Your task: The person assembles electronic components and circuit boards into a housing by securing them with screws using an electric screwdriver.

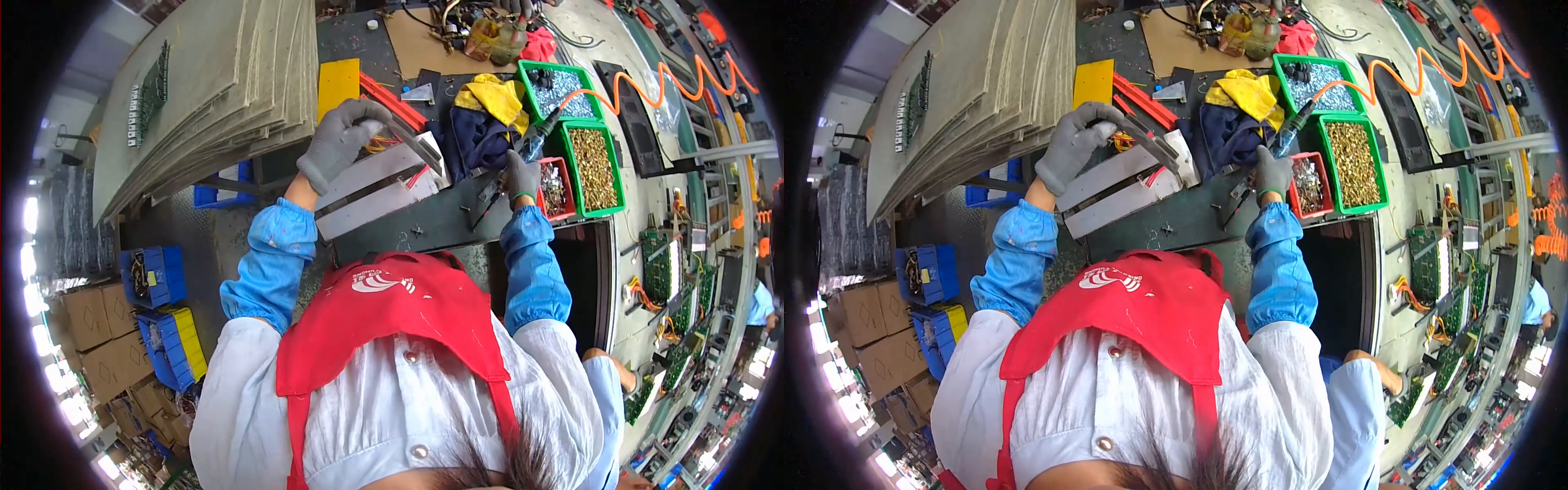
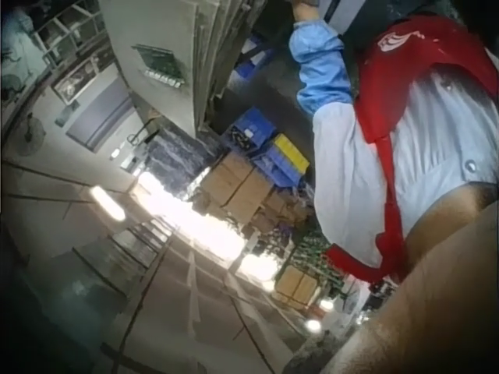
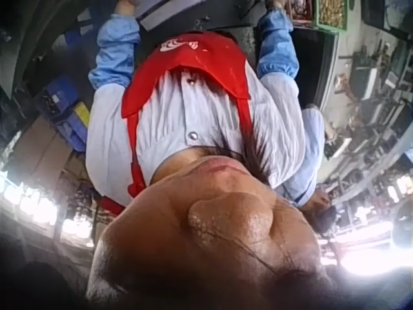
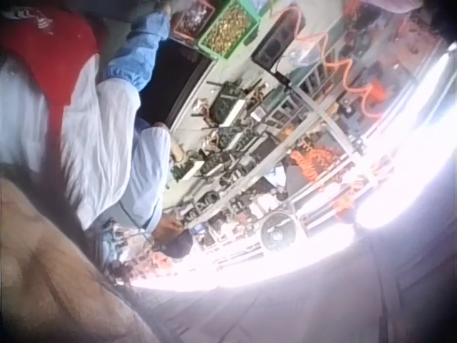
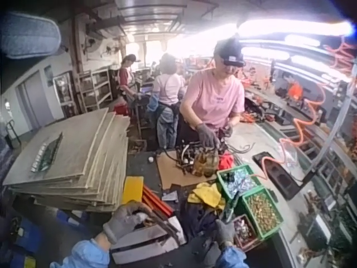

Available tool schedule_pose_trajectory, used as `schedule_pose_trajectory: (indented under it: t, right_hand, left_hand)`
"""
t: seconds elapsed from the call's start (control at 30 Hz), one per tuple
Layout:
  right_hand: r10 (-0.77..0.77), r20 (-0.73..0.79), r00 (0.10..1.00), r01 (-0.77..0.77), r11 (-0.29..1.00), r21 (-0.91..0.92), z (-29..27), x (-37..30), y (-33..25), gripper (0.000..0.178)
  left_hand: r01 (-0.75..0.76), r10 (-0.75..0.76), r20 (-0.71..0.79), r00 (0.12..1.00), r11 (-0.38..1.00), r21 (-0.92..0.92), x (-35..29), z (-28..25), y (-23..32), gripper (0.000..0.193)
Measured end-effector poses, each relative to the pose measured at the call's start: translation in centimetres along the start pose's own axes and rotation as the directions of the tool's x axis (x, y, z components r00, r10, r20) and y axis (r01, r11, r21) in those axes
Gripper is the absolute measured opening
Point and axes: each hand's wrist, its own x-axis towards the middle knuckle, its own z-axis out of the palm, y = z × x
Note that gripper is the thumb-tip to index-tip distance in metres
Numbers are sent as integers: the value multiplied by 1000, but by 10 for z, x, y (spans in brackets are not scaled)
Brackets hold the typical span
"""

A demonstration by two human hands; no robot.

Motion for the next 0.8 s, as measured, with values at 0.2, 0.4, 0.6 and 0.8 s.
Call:
schedule_pose_trajectory:
  t: [0.2, 0.4, 0.6, 0.8]
  right_hand:
    - [-568, -279, 774, 388, 775, -500, 19, -91, -61, 82]
    - [-473, 92, 876, 466, 785, -409, 60, -73, -92, 82]
    - [-351, 301, 887, 432, 861, -268, 59, -2, -99, 41]
    - [-474, 694, 543, -567, 402, 718, -24, -63, -179, 44]
  left_hand:
    - [81, -100, -59, 993, 961, -266, -16, -7, -4, 19]
    - [86, -182, -105, 978, 804, -588, -13, -4, 13, 19]
    - [109, -168, -332, 928, 976, -189, 1, 1, 12, 18]
    - [202, -81, -446, 891, 952, 230, 31, 12, -24, 35]
